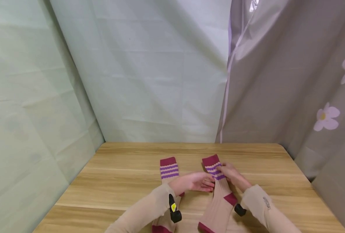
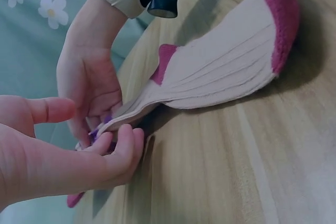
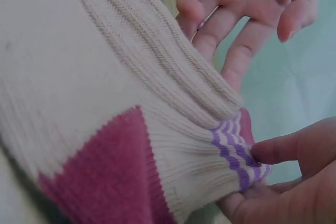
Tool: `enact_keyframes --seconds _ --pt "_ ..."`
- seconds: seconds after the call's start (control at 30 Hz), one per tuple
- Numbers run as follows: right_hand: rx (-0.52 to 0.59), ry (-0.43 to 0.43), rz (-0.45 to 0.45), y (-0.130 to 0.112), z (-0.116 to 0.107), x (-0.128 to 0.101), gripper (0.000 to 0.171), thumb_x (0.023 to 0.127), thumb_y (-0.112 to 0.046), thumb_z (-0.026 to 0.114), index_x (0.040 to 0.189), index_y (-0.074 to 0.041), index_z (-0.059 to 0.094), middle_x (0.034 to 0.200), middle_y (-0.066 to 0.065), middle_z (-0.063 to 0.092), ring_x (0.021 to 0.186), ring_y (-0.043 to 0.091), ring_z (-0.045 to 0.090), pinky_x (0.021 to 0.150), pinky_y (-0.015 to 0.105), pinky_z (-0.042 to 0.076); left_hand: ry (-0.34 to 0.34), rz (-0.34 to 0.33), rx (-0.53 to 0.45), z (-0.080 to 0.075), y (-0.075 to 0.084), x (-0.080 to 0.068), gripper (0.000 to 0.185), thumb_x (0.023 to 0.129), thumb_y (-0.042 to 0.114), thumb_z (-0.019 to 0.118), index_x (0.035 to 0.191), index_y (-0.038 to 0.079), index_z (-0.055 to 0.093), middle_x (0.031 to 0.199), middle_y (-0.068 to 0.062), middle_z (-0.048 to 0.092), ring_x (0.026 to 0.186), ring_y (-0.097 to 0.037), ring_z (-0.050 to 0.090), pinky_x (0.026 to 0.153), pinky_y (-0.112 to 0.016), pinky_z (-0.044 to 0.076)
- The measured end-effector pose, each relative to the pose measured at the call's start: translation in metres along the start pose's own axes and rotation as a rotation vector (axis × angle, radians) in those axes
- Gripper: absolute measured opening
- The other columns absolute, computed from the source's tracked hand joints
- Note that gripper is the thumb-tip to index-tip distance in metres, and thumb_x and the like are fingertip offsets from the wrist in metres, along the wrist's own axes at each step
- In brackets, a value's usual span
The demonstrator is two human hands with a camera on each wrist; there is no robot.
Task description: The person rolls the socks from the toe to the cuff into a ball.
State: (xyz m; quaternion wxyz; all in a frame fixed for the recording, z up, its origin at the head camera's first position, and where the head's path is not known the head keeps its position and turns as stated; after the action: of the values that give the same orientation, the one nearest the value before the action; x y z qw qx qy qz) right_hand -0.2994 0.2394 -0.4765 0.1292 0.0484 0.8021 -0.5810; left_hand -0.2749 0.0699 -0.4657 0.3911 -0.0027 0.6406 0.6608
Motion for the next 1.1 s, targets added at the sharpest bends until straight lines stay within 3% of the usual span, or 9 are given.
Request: enact_keyframes --seconds 0.07,0.2,0.3,0.4,0.57,0.67,0.77,0.93,1.1 --pt "0.010 -0.006 -0.003 -0.001 -0.001 0.000 0.037 0.097 -0.009 0.044 0.124 0.017 0.038 0.099 0.014 0.057 0.085 0.015 0.057 0.071 0.027 0.051 -0.025 -0.021 0.008 0.001 0.000 -0.002 0.016 0.091 0.012 0.052 0.103 0.002 0.056 0.116 -0.025 0.059 0.114 -0.036 0.056 0.107 -0.048 0.041" --pt "0.033 -0.034 -0.002 -0.003 -0.004 0.000 0.051 0.098 -0.009 0.042 0.137 0.018 0.024 0.111 0.020 0.053 0.093 0.019 0.055 0.074 0.028 0.050 -0.124 -0.100 0.014 0.003 0.001 -0.009 0.040 0.092 0.015 0.049 0.129 -0.001 0.043 0.139 -0.036 0.041 0.132 -0.048 0.039 0.109 -0.059 0.034" --pt "0.061 -0.060 -0.014 -0.003 -0.006 -0.001 0.058 0.097 -0.009 0.042 0.141 0.018 0.016 0.114 0.021 0.053 0.095 0.018 0.055 0.077 0.029 0.050 -0.169 -0.147 0.012 0.004 0.001 -0.014 0.049 0.092 0.015 0.049 0.136 0.000 0.036 0.143 -0.038 0.034 0.135 -0.050 0.034 0.108 -0.063 0.032" --pt "0.106 -0.090 -0.027 -0.003 -0.009 0.000 0.059 0.098 -0.007 0.042 0.143 0.019 0.013 0.114 0.020 0.055 0.092 0.015 0.057 0.077 0.029 0.051 -0.161 -0.160 0.021 0.005 -0.001 -0.017 0.055 0.092 0.013 0.050 0.140 -0.004 0.030 0.142 -0.039 0.034 0.135 -0.050 0.034 0.108 -0.060 0.033" --pt "0.181 -0.151 -0.040 -0.004 -0.009 0.002 0.060 0.099 -0.006 0.038 0.145 0.017 0.007 0.109 0.010 0.058 0.089 0.010 0.059 0.078 0.028 0.052 -0.115 -0.149 0.117 0.002 -0.004 -0.020 0.048 0.092 0.011 0.052 0.132 -0.011 0.040 0.138 -0.034 0.043 0.130 -0.045 0.043 0.109 -0.051 0.037" --pt "0.218 -0.159 -0.049 -0.006 -0.009 0.004 0.060 0.099 -0.005 0.038 0.145 0.017 0.006 0.104 0.004 0.060 0.087 0.008 0.060 0.077 0.027 0.052 -0.109 -0.148 0.197 -0.001 -0.005 -0.021 0.036 0.092 0.013 0.053 0.122 -0.008 0.054 0.131 -0.027 0.054 0.123 -0.037 0.051 0.109 -0.048 0.040" --pt "0.256 -0.158 -0.061 -0.008 -0.009 0.005 0.059 0.099 -0.004 0.037 0.145 0.017 0.006 0.101 0.001 0.060 0.086 0.008 0.059 0.077 0.026 0.052 -0.130 -0.155 0.229 -0.004 -0.006 -0.021 0.033 0.092 0.013 0.053 0.119 -0.006 0.056 0.132 -0.025 0.054 0.124 -0.037 0.052 0.109 -0.049 0.039" --pt "0.293 -0.165 -0.067 -0.011 -0.008 0.007 0.061 0.099 -0.003 0.037 0.146 0.016 0.003 0.109 0.007 0.058 0.089 0.008 0.058 0.080 0.025 0.051 -0.214 -0.144 0.269 -0.007 -0.008 -0.023 0.044 0.092 0.009 0.052 0.133 -0.001 0.040 0.144 -0.033 0.040 0.132 -0.048 0.041 0.107 -0.058 0.036" --pt "0.301 -0.173 -0.058 -0.012 -0.005 0.010 0.065 0.100 -0.005 0.037 0.148 0.012 -0.004 0.130 0.023 0.046 0.094 0.008 0.057 0.083 0.024 0.049 -0.274 -0.133 0.299 -0.010 -0.012 -0.026 0.066 0.094 0.000 0.050 0.149 0.008 0.015 0.136 -0.031 0.050 0.127 -0.046 0.048 0.105 -0.059 0.037"
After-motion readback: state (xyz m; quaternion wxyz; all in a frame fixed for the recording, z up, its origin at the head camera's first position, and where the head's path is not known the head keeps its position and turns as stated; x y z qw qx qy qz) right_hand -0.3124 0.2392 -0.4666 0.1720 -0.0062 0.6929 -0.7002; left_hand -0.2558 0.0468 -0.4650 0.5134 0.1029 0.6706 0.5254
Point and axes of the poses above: each hand's wrist, its own x-axis towards the middle knuckle, its own z-axis out of the palm, y = z × x, the point moved 1 cm from there along x, towards the middle knuckle
